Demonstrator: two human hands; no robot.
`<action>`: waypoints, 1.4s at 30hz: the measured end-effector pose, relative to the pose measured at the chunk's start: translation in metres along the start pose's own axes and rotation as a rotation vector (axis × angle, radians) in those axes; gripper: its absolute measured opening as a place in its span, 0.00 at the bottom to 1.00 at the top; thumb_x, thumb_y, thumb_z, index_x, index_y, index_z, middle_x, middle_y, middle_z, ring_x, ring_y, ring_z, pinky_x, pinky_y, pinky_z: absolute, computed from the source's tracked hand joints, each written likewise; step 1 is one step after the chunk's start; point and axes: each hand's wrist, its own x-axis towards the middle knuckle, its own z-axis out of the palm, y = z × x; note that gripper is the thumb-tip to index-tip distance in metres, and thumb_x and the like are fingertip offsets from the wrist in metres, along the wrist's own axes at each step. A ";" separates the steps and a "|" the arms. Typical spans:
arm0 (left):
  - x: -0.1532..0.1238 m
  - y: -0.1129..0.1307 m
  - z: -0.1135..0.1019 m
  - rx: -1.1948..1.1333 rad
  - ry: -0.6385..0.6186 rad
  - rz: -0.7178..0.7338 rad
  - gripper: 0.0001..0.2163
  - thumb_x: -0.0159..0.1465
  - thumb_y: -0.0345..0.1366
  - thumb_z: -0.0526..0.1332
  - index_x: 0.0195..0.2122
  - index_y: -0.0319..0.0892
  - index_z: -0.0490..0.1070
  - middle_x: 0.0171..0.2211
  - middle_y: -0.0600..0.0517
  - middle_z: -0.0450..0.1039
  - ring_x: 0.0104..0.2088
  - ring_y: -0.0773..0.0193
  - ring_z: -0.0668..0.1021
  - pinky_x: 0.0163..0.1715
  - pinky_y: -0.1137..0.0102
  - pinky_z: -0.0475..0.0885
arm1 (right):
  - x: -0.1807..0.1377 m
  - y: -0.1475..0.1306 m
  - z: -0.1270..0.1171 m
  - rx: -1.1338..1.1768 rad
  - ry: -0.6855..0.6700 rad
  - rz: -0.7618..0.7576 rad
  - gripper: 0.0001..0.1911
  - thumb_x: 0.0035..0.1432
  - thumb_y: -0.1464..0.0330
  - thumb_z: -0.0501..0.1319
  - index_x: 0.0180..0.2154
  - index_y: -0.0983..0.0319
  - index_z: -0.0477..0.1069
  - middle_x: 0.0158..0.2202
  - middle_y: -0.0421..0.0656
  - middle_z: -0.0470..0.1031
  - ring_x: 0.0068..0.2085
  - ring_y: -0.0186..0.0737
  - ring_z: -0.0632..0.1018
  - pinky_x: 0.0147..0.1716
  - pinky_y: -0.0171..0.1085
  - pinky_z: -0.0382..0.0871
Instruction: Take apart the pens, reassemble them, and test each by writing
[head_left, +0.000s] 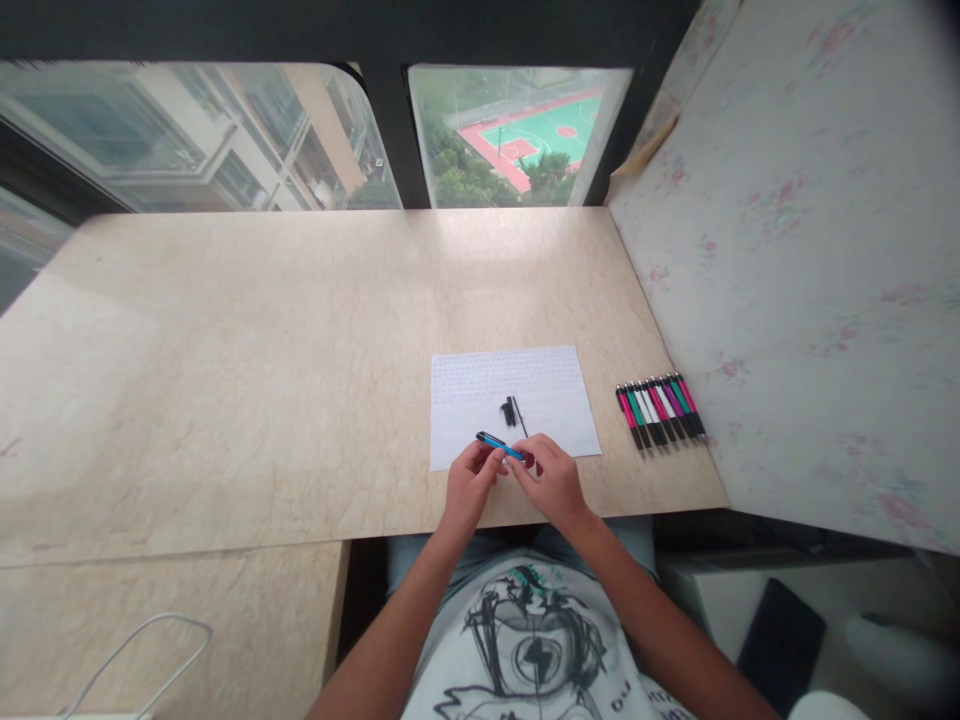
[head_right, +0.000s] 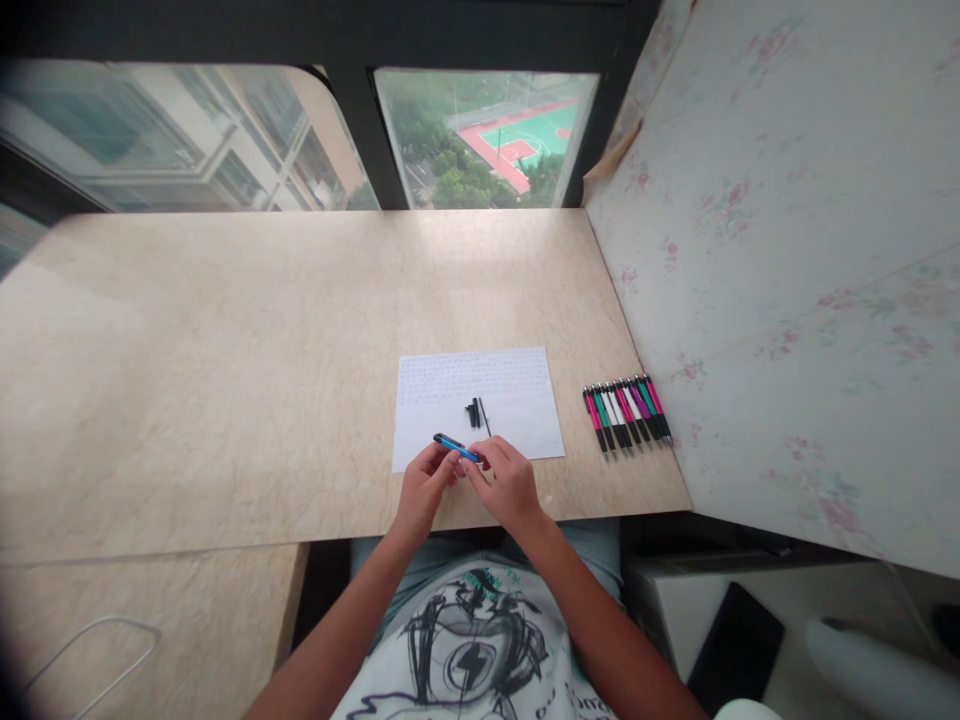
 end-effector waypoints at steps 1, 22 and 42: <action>0.000 0.001 0.001 -0.007 0.013 -0.007 0.14 0.60 0.48 0.63 0.32 0.40 0.72 0.26 0.53 0.73 0.25 0.66 0.73 0.26 0.72 0.67 | -0.001 -0.001 0.001 0.003 -0.009 -0.015 0.06 0.63 0.67 0.57 0.37 0.60 0.72 0.30 0.42 0.74 0.29 0.35 0.72 0.31 0.33 0.67; 0.006 -0.013 -0.001 -0.346 -0.030 -0.114 0.16 0.58 0.45 0.66 0.41 0.39 0.70 0.35 0.47 0.77 0.30 0.66 0.75 0.33 0.69 0.69 | 0.004 0.054 -0.017 -0.407 -0.025 0.089 0.13 0.62 0.68 0.57 0.45 0.61 0.76 0.39 0.47 0.74 0.43 0.46 0.72 0.45 0.41 0.66; 0.009 -0.022 -0.003 -0.385 -0.038 -0.114 0.12 0.57 0.43 0.67 0.37 0.40 0.73 0.32 0.50 0.76 0.29 0.68 0.74 0.33 0.71 0.67 | 0.052 0.052 -0.007 -0.416 -0.168 0.023 0.13 0.63 0.72 0.56 0.47 0.58 0.75 0.40 0.45 0.76 0.42 0.40 0.74 0.39 0.35 0.65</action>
